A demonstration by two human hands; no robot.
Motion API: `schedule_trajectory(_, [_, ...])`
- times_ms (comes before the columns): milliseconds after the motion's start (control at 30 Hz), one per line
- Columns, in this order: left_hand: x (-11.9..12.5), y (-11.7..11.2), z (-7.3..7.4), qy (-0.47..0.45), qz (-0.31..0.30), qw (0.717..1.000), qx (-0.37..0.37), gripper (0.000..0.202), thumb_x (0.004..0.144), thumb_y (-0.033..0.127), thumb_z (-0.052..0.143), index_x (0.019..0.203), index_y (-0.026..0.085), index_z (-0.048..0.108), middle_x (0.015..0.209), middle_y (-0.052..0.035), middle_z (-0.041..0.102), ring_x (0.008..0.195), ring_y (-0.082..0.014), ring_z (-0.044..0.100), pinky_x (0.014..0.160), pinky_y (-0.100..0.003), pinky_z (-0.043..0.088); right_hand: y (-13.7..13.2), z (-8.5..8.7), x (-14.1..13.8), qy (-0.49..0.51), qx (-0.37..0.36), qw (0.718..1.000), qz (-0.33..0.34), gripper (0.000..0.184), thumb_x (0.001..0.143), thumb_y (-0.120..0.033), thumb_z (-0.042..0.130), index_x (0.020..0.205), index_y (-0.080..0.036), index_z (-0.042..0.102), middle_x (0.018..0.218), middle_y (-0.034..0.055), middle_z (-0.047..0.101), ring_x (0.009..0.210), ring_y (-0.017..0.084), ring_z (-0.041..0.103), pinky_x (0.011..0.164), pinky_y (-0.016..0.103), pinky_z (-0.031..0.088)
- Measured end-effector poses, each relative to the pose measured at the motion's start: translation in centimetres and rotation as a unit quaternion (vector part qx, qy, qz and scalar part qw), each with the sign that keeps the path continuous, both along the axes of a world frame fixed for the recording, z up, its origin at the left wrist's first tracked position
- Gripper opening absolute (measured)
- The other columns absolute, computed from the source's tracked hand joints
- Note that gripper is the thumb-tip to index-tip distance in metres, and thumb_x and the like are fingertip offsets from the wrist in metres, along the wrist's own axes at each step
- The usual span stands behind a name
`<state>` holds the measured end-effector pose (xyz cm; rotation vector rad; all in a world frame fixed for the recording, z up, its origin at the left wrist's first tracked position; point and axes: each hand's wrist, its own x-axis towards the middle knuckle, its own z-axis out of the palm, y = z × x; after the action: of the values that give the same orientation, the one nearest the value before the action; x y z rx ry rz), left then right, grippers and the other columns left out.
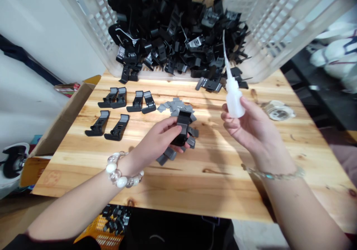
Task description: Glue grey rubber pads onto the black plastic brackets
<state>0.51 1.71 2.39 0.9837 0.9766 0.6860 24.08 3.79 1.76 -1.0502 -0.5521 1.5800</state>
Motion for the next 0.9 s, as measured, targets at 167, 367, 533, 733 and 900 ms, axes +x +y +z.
schedule_trajectory(167, [-0.3, 0.2, -0.1, 0.002, 0.011, 1.0, 0.023, 0.02, 0.091, 0.03, 0.056, 0.101, 0.015, 0.063, 0.091, -0.0071, 0.069, 0.067, -0.0144, 0.068, 0.053, -0.022, 0.053, 0.2, -0.1, 0.3, -0.027, 0.056, 0.998, -0.021, 0.019, 0.072, -0.028, 0.079, 0.083, -0.025, 0.064, 0.078, -0.0021, 0.055, 0.05, 0.005, 0.03, 0.04, 0.022, 0.027])
schedule_trajectory(367, [-0.4, 0.3, 0.0, 0.057, -0.032, 0.998, 0.013, 0.018, 0.09, 0.032, 0.055, 0.093, 0.015, 0.062, 0.089, -0.0068, 0.069, 0.066, -0.0142, 0.068, 0.05, -0.021, 0.052, 0.5, 0.3, 0.9, -0.077, 0.15, 0.981, -0.095, 0.024, 0.071, -0.029, 0.079, 0.07, -0.025, 0.055, 0.07, -0.0035, 0.047, 0.05, 0.008, 0.015, 0.041, 0.029, 0.017])
schedule_trajectory(533, [-0.3, 0.3, 0.4, 0.13, -0.109, 0.985, 0.028, 0.017, 0.089, 0.026, 0.051, 0.093, 0.015, 0.064, 0.088, -0.0068, 0.068, 0.063, -0.0124, 0.066, 0.047, -0.019, 0.049, -0.1, 0.4, 0.9, -0.131, 0.149, 0.971, -0.136, 0.021, 0.078, -0.033, 0.063, 0.065, -0.025, 0.048, 0.052, -0.0047, 0.035, 0.042, 0.009, 0.017, 0.043, 0.03, 0.01])
schedule_trajectory(733, [-0.6, 0.6, 0.2, 0.169, -0.157, 0.973, 0.017, 0.019, 0.086, 0.026, 0.054, 0.1, 0.016, 0.063, 0.089, -0.0052, 0.066, 0.063, -0.0135, 0.069, 0.044, -0.018, 0.049, -0.5, 0.6, 0.2, -0.206, 0.24, 0.924, -0.214, 0.007, 0.064, -0.014, 0.058, 0.062, -0.02, 0.057, 0.041, -0.0057, 0.034, 0.034, 0.008, 0.026, 0.038, 0.03, 0.01])
schedule_trajectory(900, [-0.5, 0.6, 0.4, 0.185, -0.161, 0.969, 0.017, 0.021, 0.088, 0.023, 0.052, 0.105, 0.015, 0.063, 0.083, -0.003, 0.063, 0.063, -0.0121, 0.067, 0.044, -0.016, 0.048, -0.6, 0.5, -0.1, -0.277, 0.286, 0.881, -0.255, 0.008, 0.059, -0.009, 0.061, 0.061, -0.017, 0.06, 0.052, -0.0028, 0.045, 0.045, 0.008, 0.035, 0.042, 0.028, 0.016])
